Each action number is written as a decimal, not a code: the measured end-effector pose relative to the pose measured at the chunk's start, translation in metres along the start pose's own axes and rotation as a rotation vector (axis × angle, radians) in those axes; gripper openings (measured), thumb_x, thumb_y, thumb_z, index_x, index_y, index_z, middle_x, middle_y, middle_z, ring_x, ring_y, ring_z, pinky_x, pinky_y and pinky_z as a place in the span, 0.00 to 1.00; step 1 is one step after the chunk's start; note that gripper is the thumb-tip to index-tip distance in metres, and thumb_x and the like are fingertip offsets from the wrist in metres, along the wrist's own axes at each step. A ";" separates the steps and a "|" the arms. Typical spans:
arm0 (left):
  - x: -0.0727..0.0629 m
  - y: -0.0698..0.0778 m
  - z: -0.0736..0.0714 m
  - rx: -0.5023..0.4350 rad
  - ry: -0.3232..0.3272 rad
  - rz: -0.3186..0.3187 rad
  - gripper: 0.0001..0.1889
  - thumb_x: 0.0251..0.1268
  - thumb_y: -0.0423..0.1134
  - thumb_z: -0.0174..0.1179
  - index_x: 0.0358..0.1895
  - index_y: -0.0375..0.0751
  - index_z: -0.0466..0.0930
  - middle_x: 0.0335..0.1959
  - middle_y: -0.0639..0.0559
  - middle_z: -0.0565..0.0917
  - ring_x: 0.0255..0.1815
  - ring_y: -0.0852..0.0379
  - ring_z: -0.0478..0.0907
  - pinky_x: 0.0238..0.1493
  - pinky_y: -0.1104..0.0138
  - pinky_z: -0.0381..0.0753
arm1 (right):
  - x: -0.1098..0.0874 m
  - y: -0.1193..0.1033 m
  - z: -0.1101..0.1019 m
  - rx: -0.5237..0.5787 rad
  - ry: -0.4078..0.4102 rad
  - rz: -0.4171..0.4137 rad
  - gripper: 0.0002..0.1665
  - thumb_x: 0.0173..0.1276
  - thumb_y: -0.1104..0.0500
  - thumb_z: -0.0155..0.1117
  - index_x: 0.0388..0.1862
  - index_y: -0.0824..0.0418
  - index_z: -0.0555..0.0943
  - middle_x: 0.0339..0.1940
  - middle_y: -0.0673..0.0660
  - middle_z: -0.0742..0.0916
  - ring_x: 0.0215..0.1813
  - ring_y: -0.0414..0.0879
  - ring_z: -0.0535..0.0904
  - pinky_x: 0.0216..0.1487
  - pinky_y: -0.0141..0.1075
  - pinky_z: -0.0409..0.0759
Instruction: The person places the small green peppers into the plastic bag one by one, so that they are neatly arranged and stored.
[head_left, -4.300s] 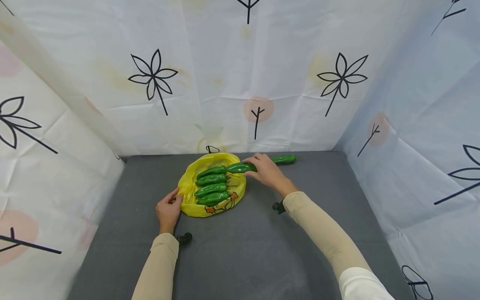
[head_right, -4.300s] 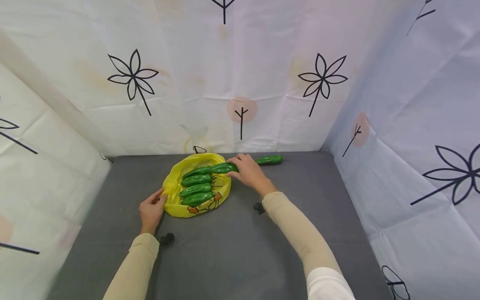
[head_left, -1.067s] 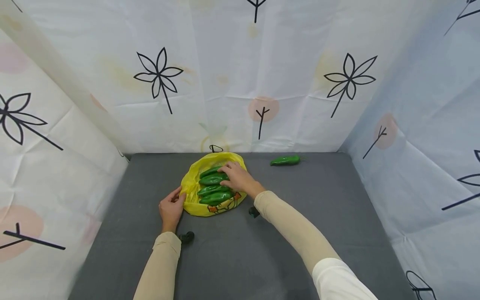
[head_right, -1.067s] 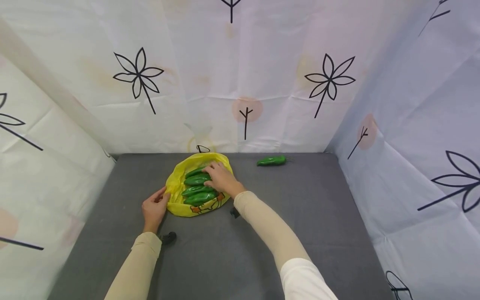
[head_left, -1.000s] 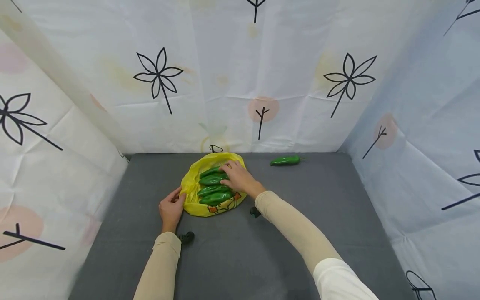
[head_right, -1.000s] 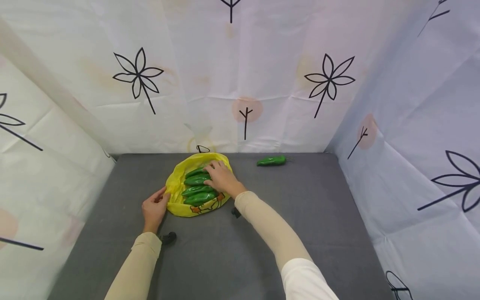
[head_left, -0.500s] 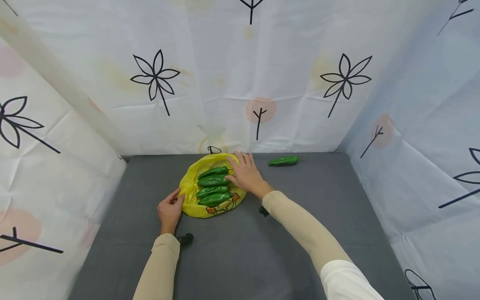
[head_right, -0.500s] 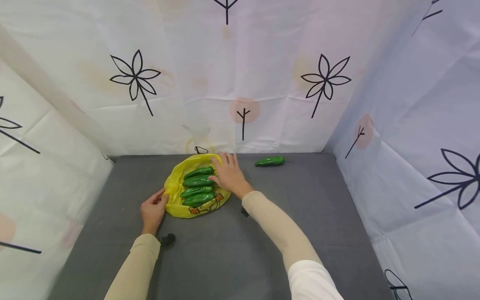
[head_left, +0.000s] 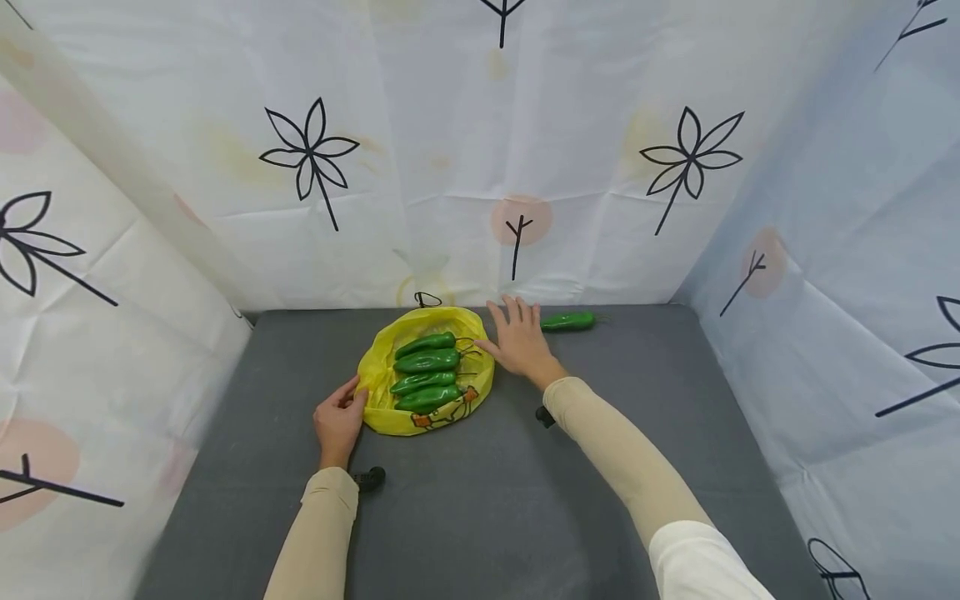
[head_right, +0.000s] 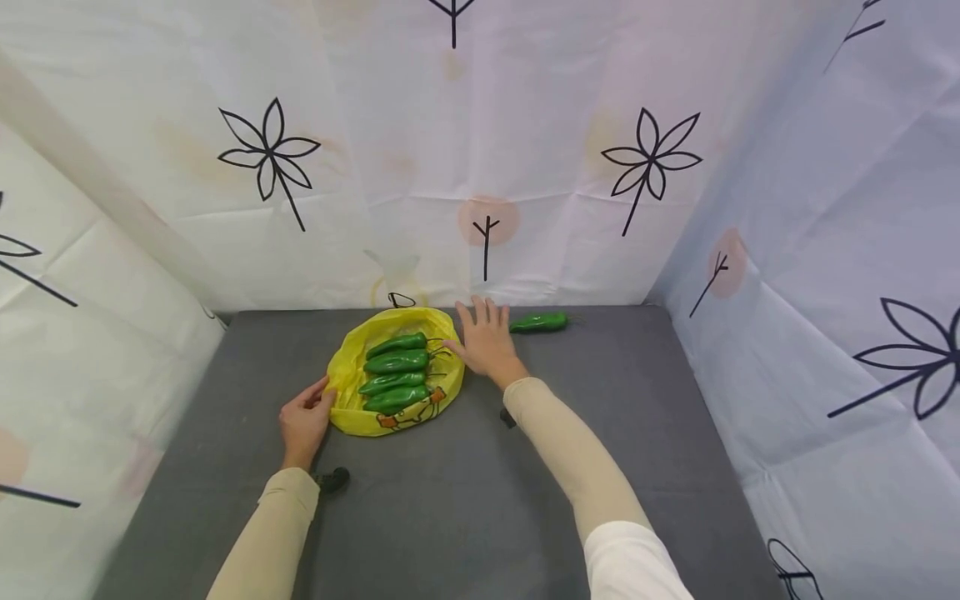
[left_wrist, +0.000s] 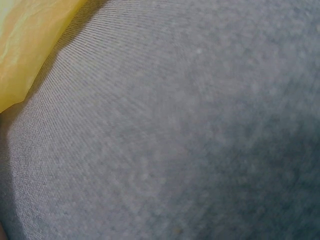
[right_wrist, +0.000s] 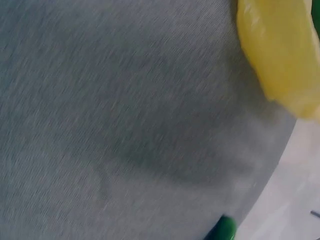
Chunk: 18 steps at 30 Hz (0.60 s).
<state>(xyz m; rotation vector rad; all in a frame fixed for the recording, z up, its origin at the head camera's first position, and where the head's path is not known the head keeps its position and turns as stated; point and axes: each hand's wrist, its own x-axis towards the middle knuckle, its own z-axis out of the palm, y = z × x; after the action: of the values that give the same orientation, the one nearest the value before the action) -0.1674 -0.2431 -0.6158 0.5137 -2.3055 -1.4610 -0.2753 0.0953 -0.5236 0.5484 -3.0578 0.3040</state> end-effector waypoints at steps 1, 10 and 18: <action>0.000 0.000 0.000 0.002 0.000 -0.001 0.18 0.67 0.44 0.68 0.58 0.48 0.87 0.48 0.41 0.91 0.32 0.79 0.74 0.35 0.88 0.70 | 0.000 0.003 0.000 -0.002 -0.004 0.005 0.47 0.75 0.30 0.51 0.84 0.49 0.52 0.83 0.63 0.55 0.84 0.65 0.49 0.80 0.68 0.44; 0.003 -0.001 0.000 0.011 0.005 0.006 0.17 0.67 0.44 0.68 0.58 0.48 0.88 0.48 0.41 0.91 0.32 0.80 0.74 0.35 0.88 0.70 | -0.005 0.037 0.008 -0.024 -0.024 0.042 0.48 0.75 0.29 0.51 0.84 0.50 0.53 0.84 0.64 0.55 0.83 0.67 0.49 0.80 0.69 0.40; 0.001 0.002 -0.001 0.010 -0.003 0.005 0.18 0.67 0.44 0.68 0.58 0.47 0.88 0.47 0.40 0.91 0.31 0.80 0.74 0.34 0.87 0.70 | -0.017 0.062 0.002 -0.064 -0.063 0.113 0.51 0.73 0.30 0.55 0.85 0.50 0.50 0.83 0.64 0.55 0.83 0.66 0.48 0.80 0.69 0.40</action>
<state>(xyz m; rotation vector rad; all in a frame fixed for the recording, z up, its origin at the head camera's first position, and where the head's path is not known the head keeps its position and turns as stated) -0.1678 -0.2431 -0.6138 0.5083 -2.3160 -1.4501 -0.2812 0.1580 -0.5383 0.3901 -3.1535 0.1944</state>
